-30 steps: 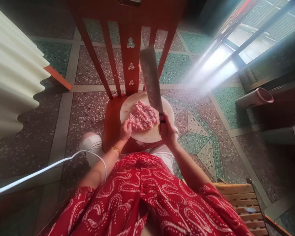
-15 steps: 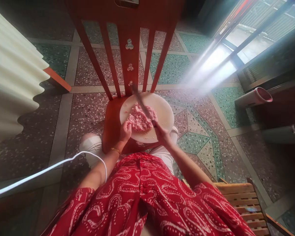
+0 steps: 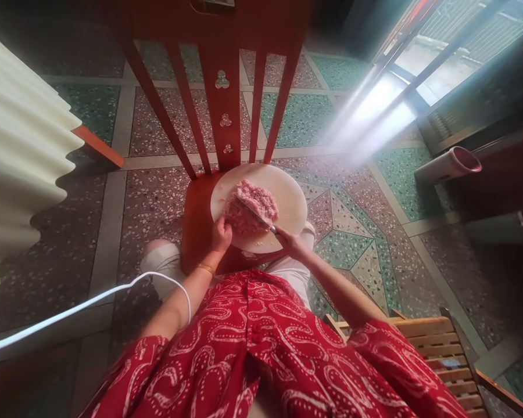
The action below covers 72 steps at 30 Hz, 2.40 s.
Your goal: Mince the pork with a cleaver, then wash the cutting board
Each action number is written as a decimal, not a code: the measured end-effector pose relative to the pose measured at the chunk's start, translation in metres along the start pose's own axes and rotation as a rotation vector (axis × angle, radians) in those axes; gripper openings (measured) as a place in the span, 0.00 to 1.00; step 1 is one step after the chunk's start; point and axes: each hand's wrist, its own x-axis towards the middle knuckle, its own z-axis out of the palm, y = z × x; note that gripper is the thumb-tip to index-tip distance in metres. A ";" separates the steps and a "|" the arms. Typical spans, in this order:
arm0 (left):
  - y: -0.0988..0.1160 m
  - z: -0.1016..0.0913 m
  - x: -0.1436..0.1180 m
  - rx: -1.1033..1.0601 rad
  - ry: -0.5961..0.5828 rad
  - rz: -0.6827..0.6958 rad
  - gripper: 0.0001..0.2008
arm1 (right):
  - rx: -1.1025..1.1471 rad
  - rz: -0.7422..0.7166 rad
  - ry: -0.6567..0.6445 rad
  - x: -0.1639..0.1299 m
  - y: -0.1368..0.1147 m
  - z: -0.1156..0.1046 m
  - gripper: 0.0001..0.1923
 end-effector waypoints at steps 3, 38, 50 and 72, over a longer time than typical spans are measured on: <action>0.001 -0.001 -0.001 0.011 -0.006 -0.001 0.07 | 0.039 0.022 -0.007 -0.004 0.003 -0.004 0.21; 0.003 -0.011 -0.017 -0.042 0.076 -0.102 0.07 | 0.061 -0.028 0.004 -0.003 -0.018 0.016 0.23; 0.001 -0.009 -0.019 -0.058 0.053 -0.060 0.07 | 0.046 -0.117 0.018 0.003 -0.043 0.019 0.26; 0.003 -0.026 -0.021 -0.072 0.145 -0.060 0.07 | 0.090 -0.139 0.076 0.003 -0.058 0.007 0.25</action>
